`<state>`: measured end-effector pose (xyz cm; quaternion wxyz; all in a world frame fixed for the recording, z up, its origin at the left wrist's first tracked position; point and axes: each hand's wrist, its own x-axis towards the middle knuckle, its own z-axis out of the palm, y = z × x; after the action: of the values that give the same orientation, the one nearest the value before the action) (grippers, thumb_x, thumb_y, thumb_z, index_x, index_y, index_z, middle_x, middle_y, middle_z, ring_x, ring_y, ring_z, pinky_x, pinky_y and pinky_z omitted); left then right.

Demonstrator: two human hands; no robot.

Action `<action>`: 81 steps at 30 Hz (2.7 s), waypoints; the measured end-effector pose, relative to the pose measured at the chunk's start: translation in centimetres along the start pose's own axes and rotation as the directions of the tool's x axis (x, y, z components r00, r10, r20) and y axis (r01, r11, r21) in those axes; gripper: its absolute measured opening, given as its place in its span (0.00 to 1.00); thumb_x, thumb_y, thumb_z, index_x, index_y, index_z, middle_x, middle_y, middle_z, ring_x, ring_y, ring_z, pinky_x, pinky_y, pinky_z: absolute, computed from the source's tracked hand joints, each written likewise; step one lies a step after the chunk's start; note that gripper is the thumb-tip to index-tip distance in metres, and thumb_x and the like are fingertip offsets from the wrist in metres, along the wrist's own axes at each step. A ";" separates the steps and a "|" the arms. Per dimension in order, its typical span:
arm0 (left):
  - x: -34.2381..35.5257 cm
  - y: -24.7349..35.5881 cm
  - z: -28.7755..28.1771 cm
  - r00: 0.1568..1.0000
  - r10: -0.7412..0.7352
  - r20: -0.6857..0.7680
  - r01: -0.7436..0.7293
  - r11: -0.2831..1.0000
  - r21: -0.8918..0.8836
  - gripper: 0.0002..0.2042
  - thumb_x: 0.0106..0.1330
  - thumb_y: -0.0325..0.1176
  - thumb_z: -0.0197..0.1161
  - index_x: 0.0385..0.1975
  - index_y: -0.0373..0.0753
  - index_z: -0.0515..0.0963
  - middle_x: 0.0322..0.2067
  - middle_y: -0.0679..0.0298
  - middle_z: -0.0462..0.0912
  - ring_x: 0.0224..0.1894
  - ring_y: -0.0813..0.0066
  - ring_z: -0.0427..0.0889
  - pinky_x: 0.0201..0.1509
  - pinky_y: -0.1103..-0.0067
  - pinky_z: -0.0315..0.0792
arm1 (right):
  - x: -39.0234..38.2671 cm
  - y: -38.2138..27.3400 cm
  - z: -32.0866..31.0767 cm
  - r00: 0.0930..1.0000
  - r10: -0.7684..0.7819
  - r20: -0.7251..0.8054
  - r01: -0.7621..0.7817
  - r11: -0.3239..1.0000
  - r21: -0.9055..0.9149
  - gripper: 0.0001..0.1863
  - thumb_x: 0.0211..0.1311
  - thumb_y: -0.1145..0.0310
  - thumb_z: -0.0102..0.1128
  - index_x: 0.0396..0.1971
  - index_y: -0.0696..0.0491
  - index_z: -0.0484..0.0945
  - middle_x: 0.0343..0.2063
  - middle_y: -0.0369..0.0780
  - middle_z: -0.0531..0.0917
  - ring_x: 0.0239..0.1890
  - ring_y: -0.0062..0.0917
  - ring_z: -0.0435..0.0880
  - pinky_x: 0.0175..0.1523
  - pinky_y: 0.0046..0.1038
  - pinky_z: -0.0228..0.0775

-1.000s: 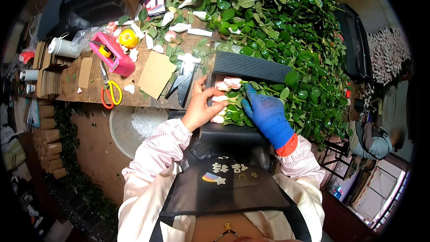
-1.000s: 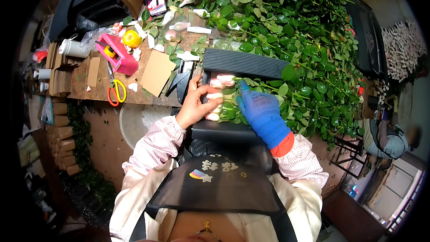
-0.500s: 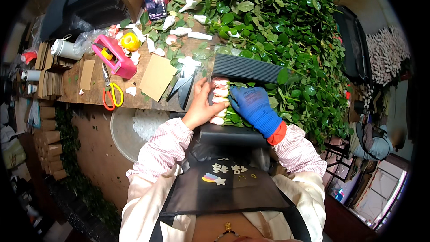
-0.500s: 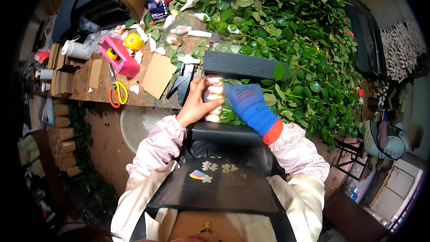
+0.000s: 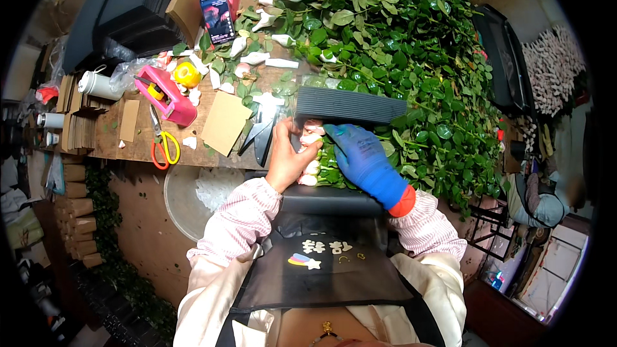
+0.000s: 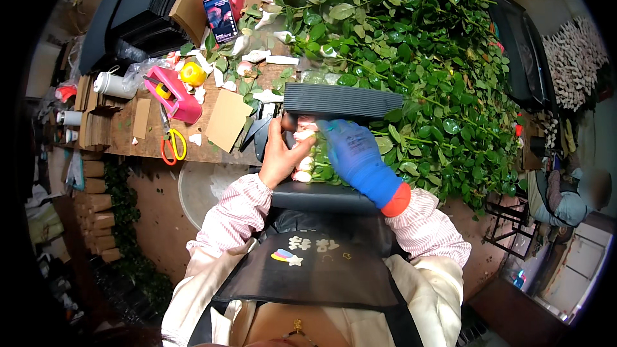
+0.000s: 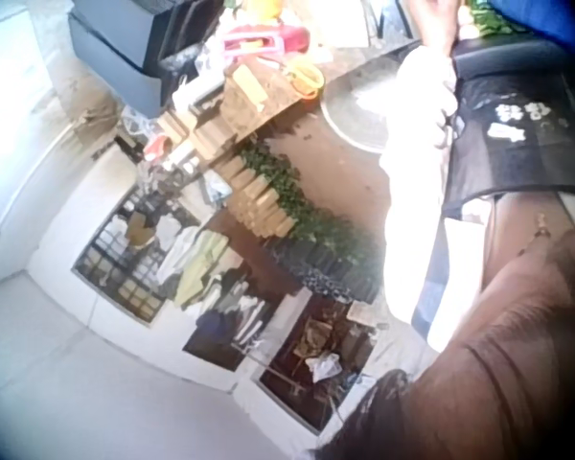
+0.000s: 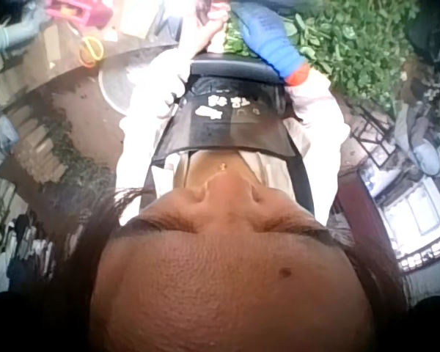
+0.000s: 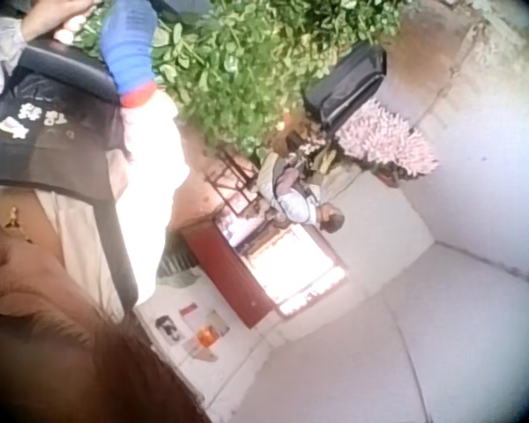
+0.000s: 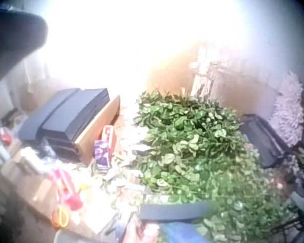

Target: The person arranges artificial flowers and greenery into black rectangular trays. They place white and pink flower buds and green leaves into the trays, then cover them with cardboard and clear plastic sheets.

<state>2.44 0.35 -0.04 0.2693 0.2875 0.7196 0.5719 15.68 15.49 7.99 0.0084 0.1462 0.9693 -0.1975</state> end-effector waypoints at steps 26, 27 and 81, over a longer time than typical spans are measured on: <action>1.4 -1.0 -0.4 0.982 0.178 0.061 -0.188 0.957 0.220 0.22 0.57 0.39 0.73 0.53 0.45 0.81 0.53 0.52 0.75 0.63 0.54 0.69 0.68 0.64 0.67 | -21.7 -0.3 -2.8 0.928 0.092 0.360 -0.310 0.729 0.611 0.25 0.72 0.50 0.59 0.54 0.58 0.80 0.46 0.49 0.87 0.48 0.41 0.87 0.53 0.36 0.79; 1.5 -1.0 -0.1 0.974 0.219 0.058 -0.227 0.950 0.214 0.22 0.57 0.39 0.73 0.51 0.42 0.81 0.51 0.52 0.74 0.61 0.55 0.70 0.66 0.66 0.68 | -22.0 -0.8 -3.9 0.953 0.111 0.281 -0.292 0.569 0.769 0.23 0.73 0.55 0.60 0.55 0.59 0.79 0.47 0.49 0.87 0.48 0.40 0.89 0.52 0.35 0.81; 1.4 0.1 2.5 0.707 0.480 0.519 -0.698 0.593 0.402 0.28 0.75 0.47 0.50 0.72 0.43 0.66 0.70 0.55 0.71 0.70 0.55 0.71 0.75 0.60 0.61 | 20.7 -14.5 11.8 0.793 -0.473 0.383 0.599 0.720 -0.351 0.10 0.63 0.66 0.58 0.42 0.43 0.84 0.49 0.37 0.81 0.51 0.30 0.80 0.48 0.35 0.72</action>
<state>3.29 3.04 -0.49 0.0866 0.6783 0.6546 0.3225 -8.78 3.98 1.14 0.1145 -0.1776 0.9771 0.0233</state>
